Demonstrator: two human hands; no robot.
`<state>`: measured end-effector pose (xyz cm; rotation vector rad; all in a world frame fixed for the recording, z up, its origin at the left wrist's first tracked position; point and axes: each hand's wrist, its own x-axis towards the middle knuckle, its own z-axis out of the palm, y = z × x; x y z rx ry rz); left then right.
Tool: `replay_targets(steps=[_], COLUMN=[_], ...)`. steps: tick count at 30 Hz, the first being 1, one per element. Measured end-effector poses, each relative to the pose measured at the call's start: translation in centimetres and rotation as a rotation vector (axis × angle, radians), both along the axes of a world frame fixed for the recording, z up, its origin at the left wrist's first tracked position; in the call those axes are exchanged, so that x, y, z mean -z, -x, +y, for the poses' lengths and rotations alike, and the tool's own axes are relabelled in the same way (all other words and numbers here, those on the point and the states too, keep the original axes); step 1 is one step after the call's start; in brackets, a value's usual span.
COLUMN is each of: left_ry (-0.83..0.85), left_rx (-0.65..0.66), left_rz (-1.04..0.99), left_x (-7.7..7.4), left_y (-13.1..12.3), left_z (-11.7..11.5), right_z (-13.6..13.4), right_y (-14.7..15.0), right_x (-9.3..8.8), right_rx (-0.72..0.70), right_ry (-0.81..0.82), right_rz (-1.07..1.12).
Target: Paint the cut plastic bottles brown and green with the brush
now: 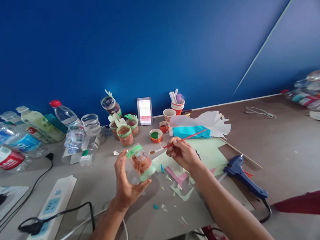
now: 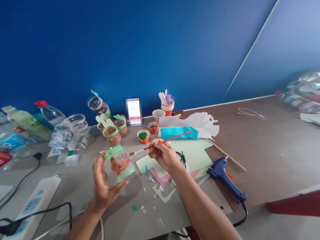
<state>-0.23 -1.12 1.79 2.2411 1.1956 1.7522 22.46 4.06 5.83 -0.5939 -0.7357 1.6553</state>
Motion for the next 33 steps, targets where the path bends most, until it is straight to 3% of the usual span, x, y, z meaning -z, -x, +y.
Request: replay_targets(steps=[3, 9, 14, 19, 24, 27, 33], left_ry=[0.011, -0.026, -0.025, -0.017, 0.009, 0.001, 0.068], left_rx=[-0.004, -0.013, -0.023, -0.028, -0.070, -0.140, -0.174], left_rz=[-0.002, -0.006, -0.013, -0.005, 0.046, 0.141, 0.257], left_x=[-0.1, -0.1, 0.0, 0.0, -0.2, -0.2, 0.2], left_y=[0.0, 0.0, 0.0, 0.1, -0.1, -0.2, -0.4], left_z=[0.0, 0.1, 0.0, 0.1, 0.1, 0.3, 0.5], right_z=[0.0, 0.2, 0.1, 0.5, -0.3, -1.0, -1.2], right_y=[0.1, -0.1, 0.0, 0.0, 0.0, 0.2, 0.6], right_x=[0.2, 0.5, 0.5, 0.6, 0.0, -0.4, -0.5], right_rx=[-0.066, -0.001, -0.064, 0.035, -0.084, -0.119, -0.001], right_ry=[-0.025, 0.008, -0.007, 0.020, -0.020, -0.054, -0.138], right_rz=[-0.002, -0.053, -0.041, -0.049, 0.064, -0.002, -0.181])
